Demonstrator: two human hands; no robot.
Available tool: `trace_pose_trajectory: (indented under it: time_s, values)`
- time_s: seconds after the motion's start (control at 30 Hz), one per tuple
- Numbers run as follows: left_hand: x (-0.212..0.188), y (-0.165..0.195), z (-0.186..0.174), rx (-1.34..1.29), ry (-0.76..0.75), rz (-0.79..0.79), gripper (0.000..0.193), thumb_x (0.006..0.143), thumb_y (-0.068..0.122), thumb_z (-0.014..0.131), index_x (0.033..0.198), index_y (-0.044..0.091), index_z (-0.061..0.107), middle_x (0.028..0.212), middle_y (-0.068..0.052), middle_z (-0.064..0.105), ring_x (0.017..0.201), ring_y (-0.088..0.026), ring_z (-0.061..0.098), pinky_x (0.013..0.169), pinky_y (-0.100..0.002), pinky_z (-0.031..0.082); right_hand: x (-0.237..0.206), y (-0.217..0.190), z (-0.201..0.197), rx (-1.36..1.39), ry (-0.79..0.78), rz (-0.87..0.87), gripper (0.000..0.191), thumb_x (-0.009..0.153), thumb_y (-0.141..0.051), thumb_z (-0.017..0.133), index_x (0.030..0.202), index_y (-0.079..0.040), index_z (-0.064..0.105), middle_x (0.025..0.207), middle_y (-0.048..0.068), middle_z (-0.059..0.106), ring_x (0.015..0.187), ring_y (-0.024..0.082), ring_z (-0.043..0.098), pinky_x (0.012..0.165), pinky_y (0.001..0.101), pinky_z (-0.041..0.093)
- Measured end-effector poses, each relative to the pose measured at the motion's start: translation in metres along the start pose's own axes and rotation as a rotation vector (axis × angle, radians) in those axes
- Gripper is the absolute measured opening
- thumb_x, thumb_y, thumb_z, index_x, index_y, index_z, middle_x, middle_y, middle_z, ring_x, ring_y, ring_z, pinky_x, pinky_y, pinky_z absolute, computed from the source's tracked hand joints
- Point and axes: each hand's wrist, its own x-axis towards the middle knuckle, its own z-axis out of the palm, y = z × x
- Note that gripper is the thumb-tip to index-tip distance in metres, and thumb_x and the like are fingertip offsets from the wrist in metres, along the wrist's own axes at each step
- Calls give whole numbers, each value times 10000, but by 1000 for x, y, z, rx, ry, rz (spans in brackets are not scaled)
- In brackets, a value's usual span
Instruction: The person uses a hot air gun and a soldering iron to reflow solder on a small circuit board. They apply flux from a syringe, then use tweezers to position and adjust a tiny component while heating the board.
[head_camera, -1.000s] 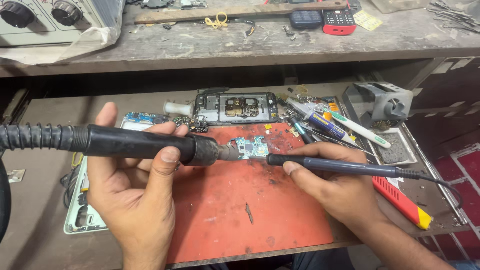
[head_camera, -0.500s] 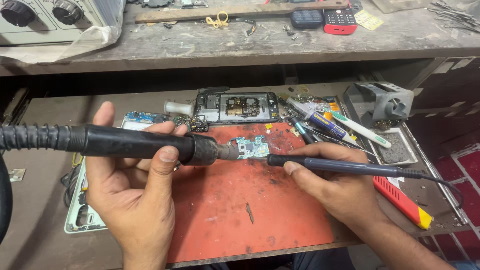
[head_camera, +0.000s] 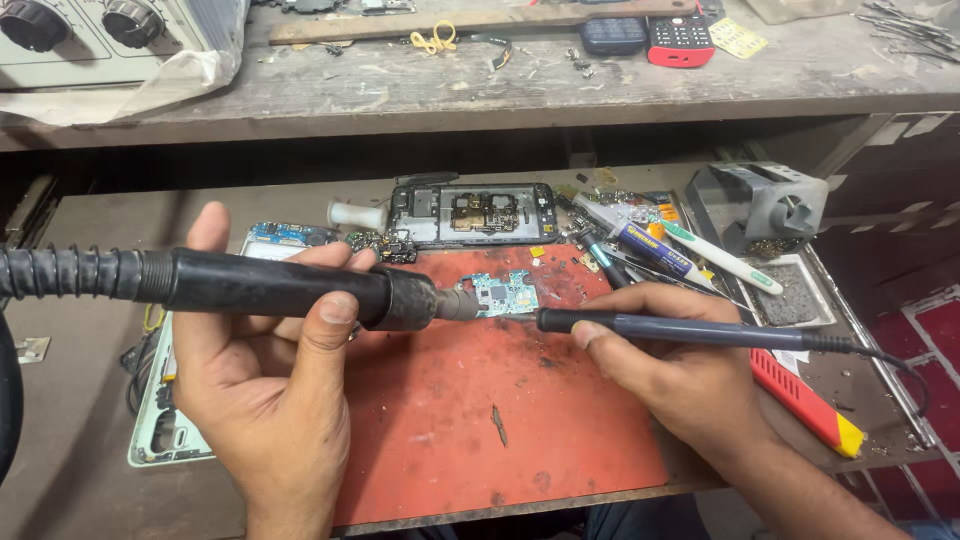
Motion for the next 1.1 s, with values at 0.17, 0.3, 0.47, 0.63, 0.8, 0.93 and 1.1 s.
trace_pose_trajectory:
  time_s: [0.17, 0.3, 0.47, 0.63, 0.8, 0.93, 1.1]
  values:
    - [0, -9, 12, 15, -5, 6, 754, 1025, -34, 702, 1654, 15, 288, 1263, -209, 702, 1145, -271, 751, 950, -352, 666, 7, 4, -9, 125, -17, -33, 124, 853, -82, 752, 944, 1, 766, 733, 18, 768, 610, 65, 652, 557, 210, 532]
    - [0, -4, 5, 6, -8, 10, 756, 1029, -27, 703, 1656, 17, 282, 1249, -208, 702, 1128, -267, 751, 945, -350, 661, 6, 11, -5, 170, 34, 22, 161, 928, -123, 700, 884, 26, 742, 646, 56, 704, 583, 93, 681, 596, 254, 608]
    - [-13, -3, 9, 19, -8, 21, 757, 1035, -14, 711, 1658, 16, 283, 1223, -206, 701, 1108, -259, 751, 981, -355, 662, -4, 11, -15, 263, 55, 29, 339, 1014, -221, 617, 781, 17, 678, 591, 46, 628, 547, 108, 645, 605, 289, 639]
    - [-31, 20, -12, 17, -10, 17, 758, 1030, -5, 711, 1657, 19, 285, 1231, -203, 704, 1113, -256, 751, 956, -348, 658, -33, 8, -3, 287, 33, -26, 410, 1044, -259, 587, 737, 6, 646, 585, 38, 591, 525, 104, 604, 616, 316, 665]
    - [-51, 22, -22, 5, -16, 20, 753, 1036, -18, 704, 1659, 18, 282, 1217, -203, 702, 1109, -257, 745, 997, -359, 652, -54, 2, -2, 307, 36, 0, 399, 1039, -252, 587, 736, 4, 639, 591, 40, 592, 527, 107, 600, 626, 322, 666]
    - [-44, 28, -13, -21, -39, 47, 718, 1045, -38, 700, 1631, 8, 287, 1221, -204, 699, 1112, -264, 744, 991, -353, 645, -52, -3, -5, 279, 72, -67, 331, 1036, -215, 595, 805, 12, 667, 639, 48, 633, 580, 112, 637, 642, 310, 653]
    - [-51, 57, 45, -25, -18, 33, 740, 979, -48, 695, 1606, 2, 306, 1206, -199, 702, 1090, -259, 747, 945, -340, 626, -60, -15, -84, 327, 182, -102, 162, 998, -95, 595, 1010, 46, 675, 801, 92, 702, 682, 145, 682, 634, 304, 586]
